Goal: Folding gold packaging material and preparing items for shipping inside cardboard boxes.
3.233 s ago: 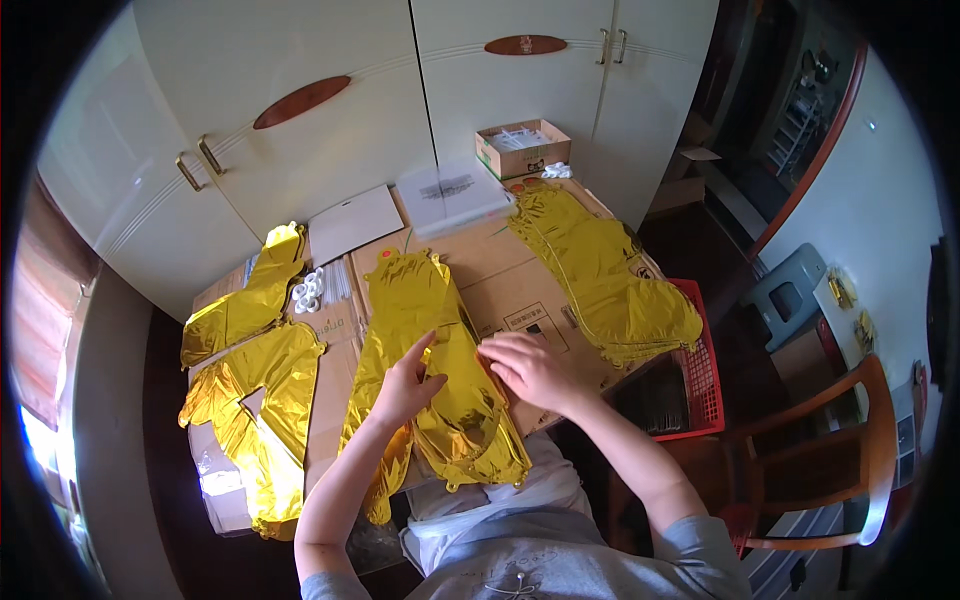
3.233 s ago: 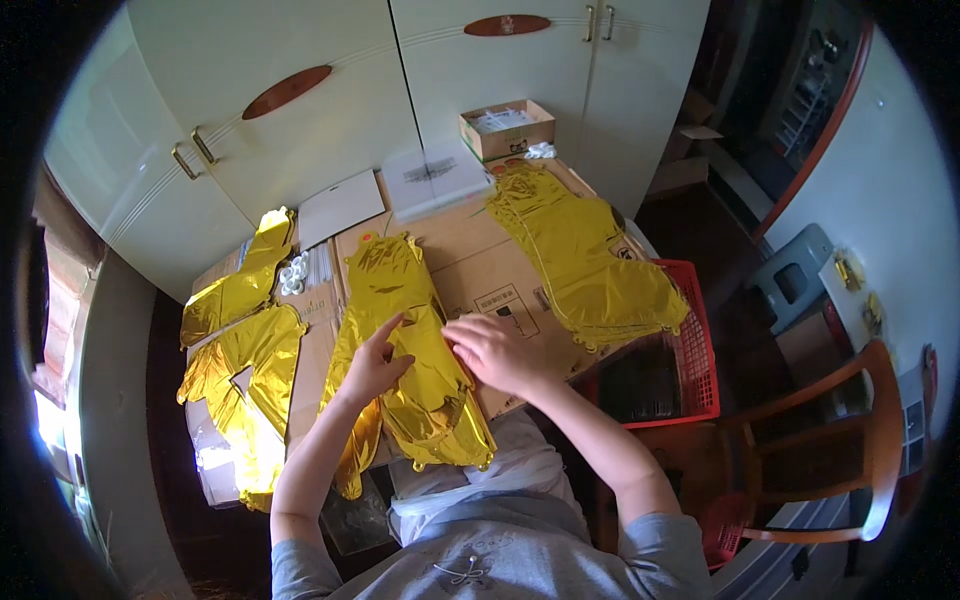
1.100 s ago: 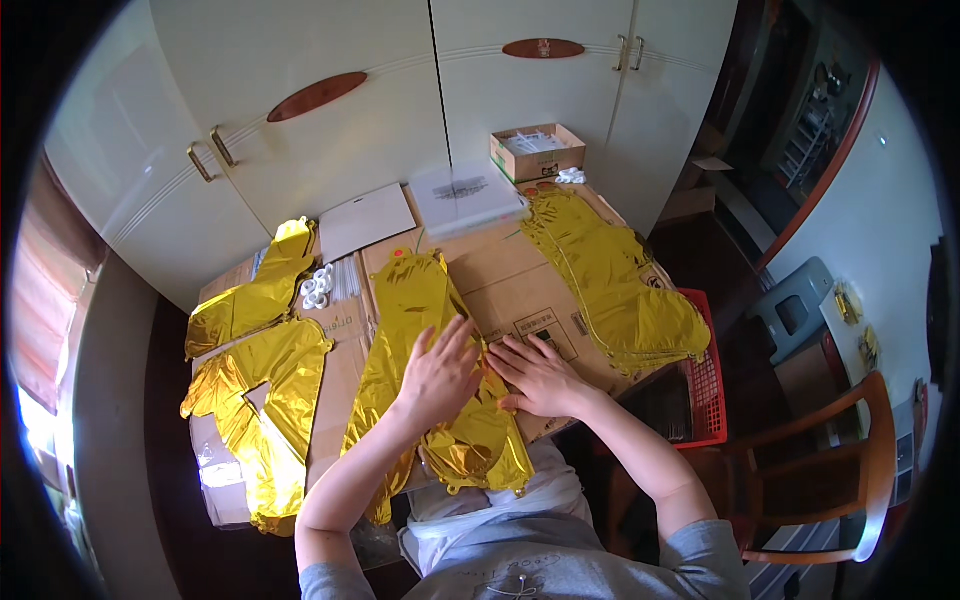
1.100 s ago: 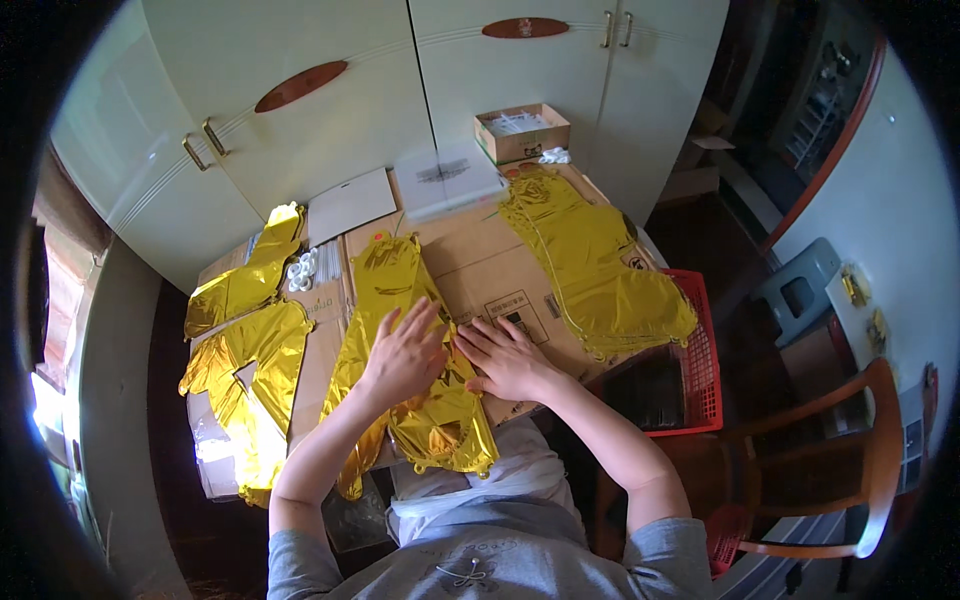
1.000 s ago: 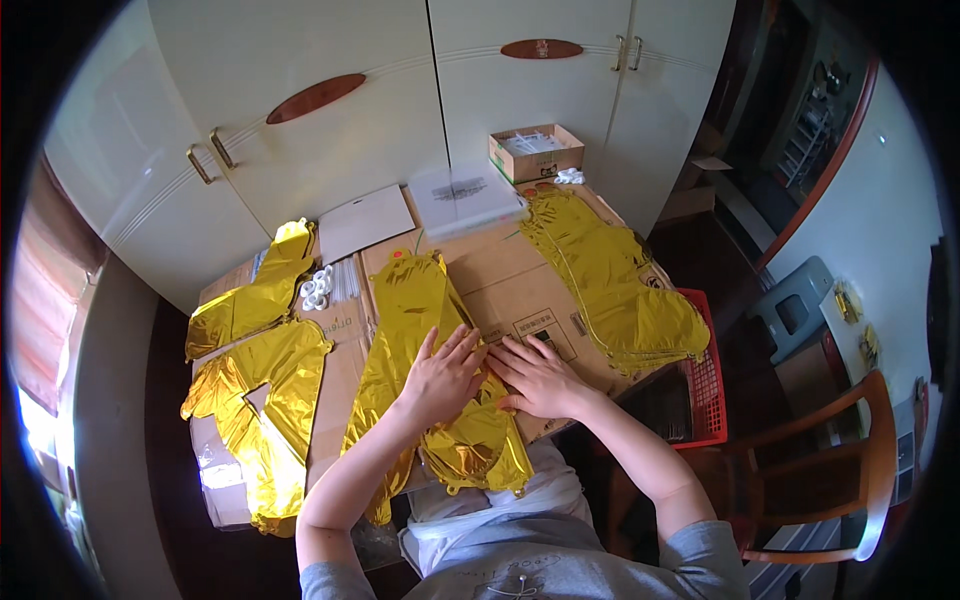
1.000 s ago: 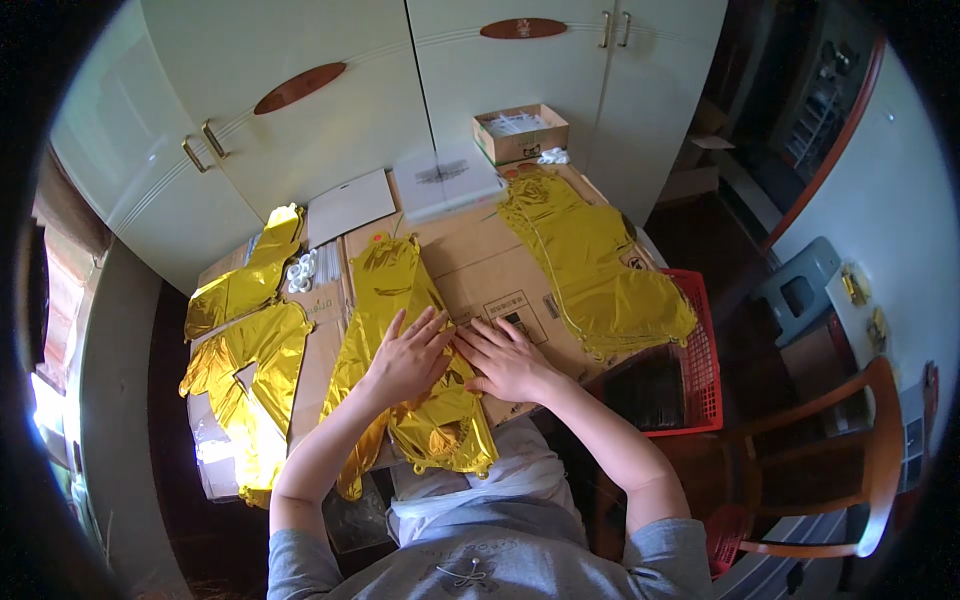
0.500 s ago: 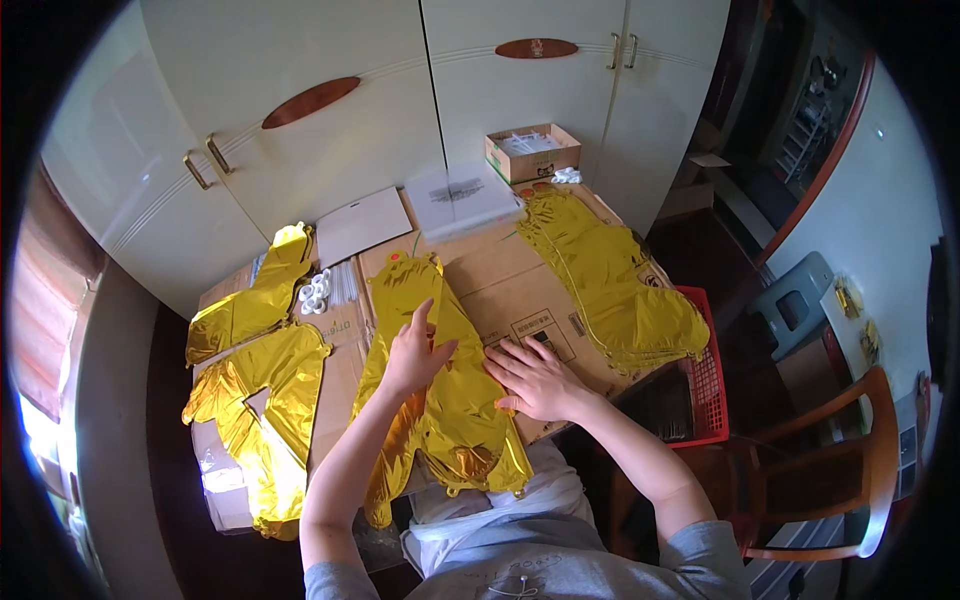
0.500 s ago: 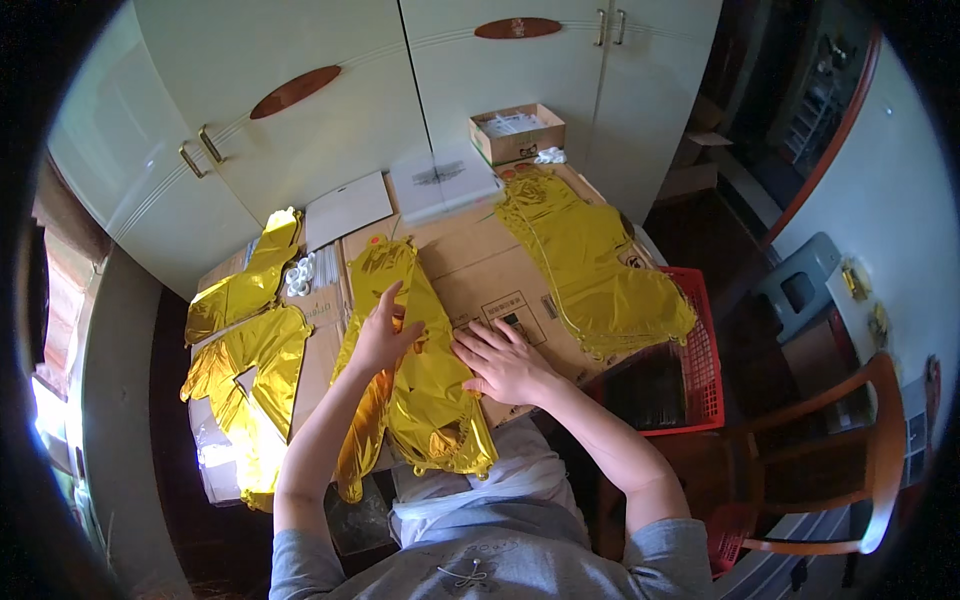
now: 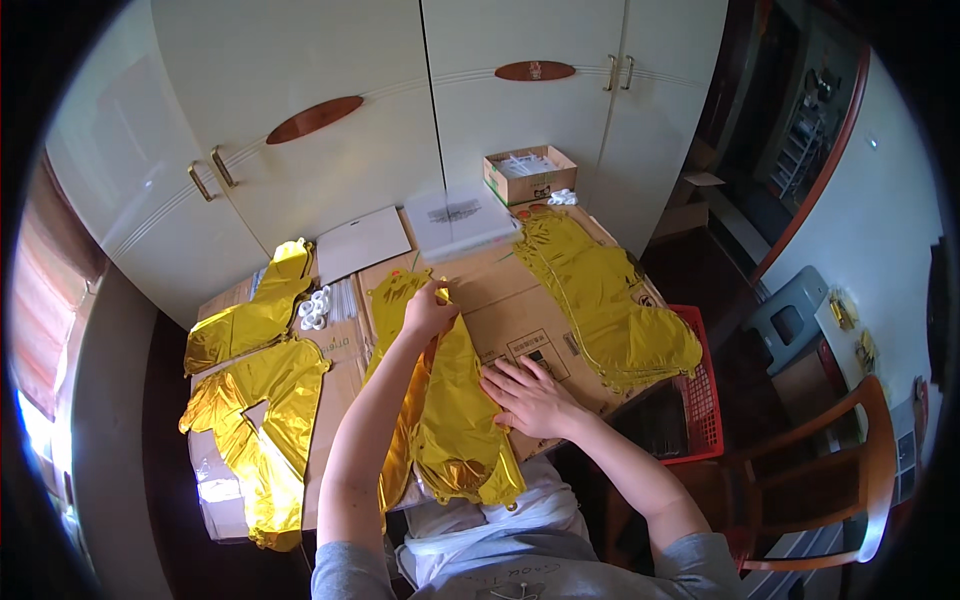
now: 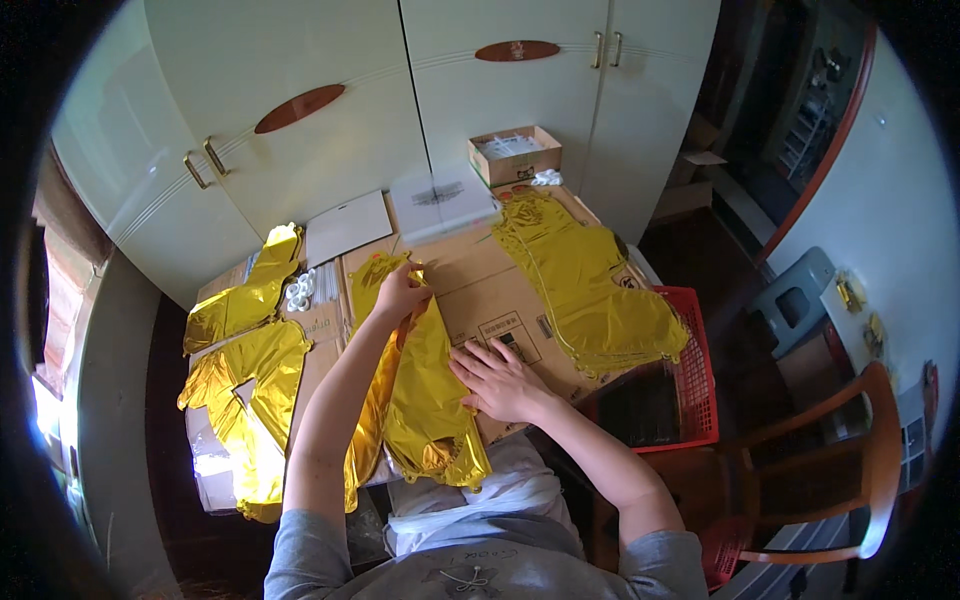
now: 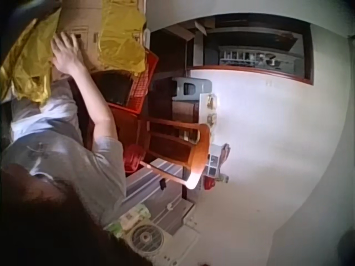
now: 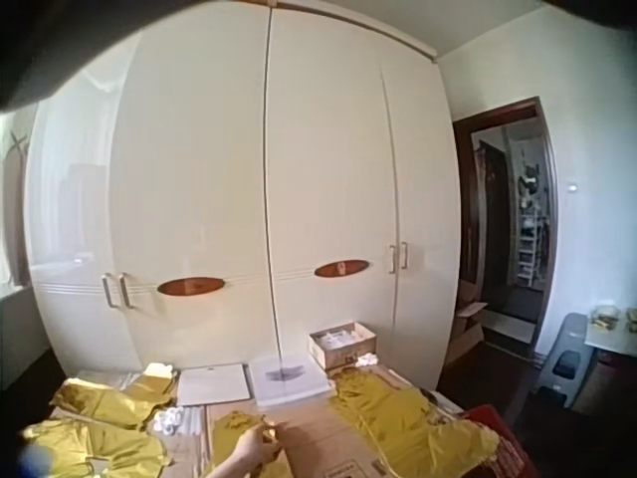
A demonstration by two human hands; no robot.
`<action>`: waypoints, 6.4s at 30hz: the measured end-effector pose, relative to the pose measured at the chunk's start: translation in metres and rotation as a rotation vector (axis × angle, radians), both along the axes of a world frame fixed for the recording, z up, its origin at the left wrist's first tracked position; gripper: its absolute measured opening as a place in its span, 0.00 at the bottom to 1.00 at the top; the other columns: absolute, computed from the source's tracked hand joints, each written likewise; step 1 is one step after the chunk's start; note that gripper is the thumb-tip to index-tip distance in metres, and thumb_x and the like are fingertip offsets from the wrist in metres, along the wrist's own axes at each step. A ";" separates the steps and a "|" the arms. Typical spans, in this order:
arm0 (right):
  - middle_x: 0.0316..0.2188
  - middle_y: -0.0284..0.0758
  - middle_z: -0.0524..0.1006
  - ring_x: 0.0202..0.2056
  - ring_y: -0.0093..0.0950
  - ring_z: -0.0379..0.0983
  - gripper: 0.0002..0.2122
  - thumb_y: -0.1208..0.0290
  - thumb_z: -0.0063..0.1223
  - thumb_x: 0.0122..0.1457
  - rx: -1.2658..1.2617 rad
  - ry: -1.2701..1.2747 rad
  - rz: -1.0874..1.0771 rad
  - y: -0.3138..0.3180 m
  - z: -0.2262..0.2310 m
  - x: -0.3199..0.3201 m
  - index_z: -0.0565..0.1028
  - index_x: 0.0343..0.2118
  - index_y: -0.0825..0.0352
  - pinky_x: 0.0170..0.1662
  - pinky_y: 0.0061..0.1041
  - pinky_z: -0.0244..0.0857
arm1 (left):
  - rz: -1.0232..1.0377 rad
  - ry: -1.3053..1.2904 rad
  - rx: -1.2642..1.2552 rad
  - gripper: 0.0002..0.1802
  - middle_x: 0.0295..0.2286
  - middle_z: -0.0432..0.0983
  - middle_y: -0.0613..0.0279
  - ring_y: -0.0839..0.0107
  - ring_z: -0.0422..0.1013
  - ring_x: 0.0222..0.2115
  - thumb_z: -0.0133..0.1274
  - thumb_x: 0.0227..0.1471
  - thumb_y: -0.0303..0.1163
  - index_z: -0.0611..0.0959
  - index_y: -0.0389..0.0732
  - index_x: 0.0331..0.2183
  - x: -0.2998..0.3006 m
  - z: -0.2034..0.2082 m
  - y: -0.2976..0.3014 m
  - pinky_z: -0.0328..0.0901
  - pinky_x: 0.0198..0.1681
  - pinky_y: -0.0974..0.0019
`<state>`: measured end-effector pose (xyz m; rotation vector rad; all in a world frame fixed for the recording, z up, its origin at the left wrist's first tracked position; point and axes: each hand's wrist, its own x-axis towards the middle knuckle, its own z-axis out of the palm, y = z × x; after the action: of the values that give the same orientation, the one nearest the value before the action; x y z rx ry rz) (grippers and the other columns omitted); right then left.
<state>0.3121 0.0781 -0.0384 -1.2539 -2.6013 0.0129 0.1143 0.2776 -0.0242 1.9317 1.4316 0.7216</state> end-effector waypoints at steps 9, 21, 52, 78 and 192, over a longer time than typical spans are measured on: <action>0.65 0.34 0.55 0.66 0.33 0.47 0.30 0.50 0.41 0.62 -0.028 -0.028 0.001 -0.001 0.001 0.000 0.60 0.62 0.65 0.67 0.45 0.34 | 0.039 0.163 0.076 0.30 0.27 0.81 0.58 0.65 0.78 0.30 0.63 0.38 0.36 0.78 0.43 0.47 0.008 -0.005 0.011 0.71 0.35 0.62; 0.64 0.34 0.58 0.66 0.32 0.49 0.29 0.51 0.43 0.62 -0.031 -0.018 -0.003 -0.002 0.005 -0.002 0.62 0.61 0.65 0.67 0.45 0.35 | 0.162 0.170 0.019 0.31 0.33 0.81 0.62 0.62 0.76 0.39 0.59 0.40 0.40 0.76 0.48 0.49 0.015 0.004 0.012 0.68 0.45 0.58; 0.62 0.36 0.62 0.65 0.32 0.51 0.27 0.52 0.44 0.61 0.022 0.054 0.012 0.000 0.001 0.000 0.66 0.58 0.66 0.66 0.46 0.37 | -0.363 0.756 0.288 0.53 0.64 0.50 0.55 0.60 0.44 0.65 0.42 0.50 0.69 0.56 0.37 0.63 -0.007 0.017 -0.080 0.34 0.63 0.34; 0.59 0.35 0.67 0.63 0.31 0.58 0.20 0.62 0.51 0.60 -0.087 0.185 0.190 0.007 0.003 0.022 0.72 0.54 0.63 0.65 0.49 0.41 | -0.362 0.882 0.153 0.77 0.66 0.39 0.54 0.51 0.32 0.66 0.49 0.25 0.83 0.47 0.38 0.65 -0.007 0.017 -0.047 0.32 0.64 0.34; 0.45 0.29 0.79 0.53 0.26 0.71 0.19 0.79 0.48 0.47 -0.104 0.295 0.355 -0.008 0.007 0.031 0.81 0.42 0.59 0.64 0.43 0.53 | -0.393 0.830 0.573 0.44 0.56 0.66 0.52 0.63 0.58 0.60 0.36 0.55 0.63 0.69 0.32 0.56 -0.003 0.014 -0.125 0.36 0.63 0.32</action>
<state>0.3426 0.0702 -0.0313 -0.7355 -2.5461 0.3723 0.1114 0.1525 -0.0107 3.0855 1.2595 0.1173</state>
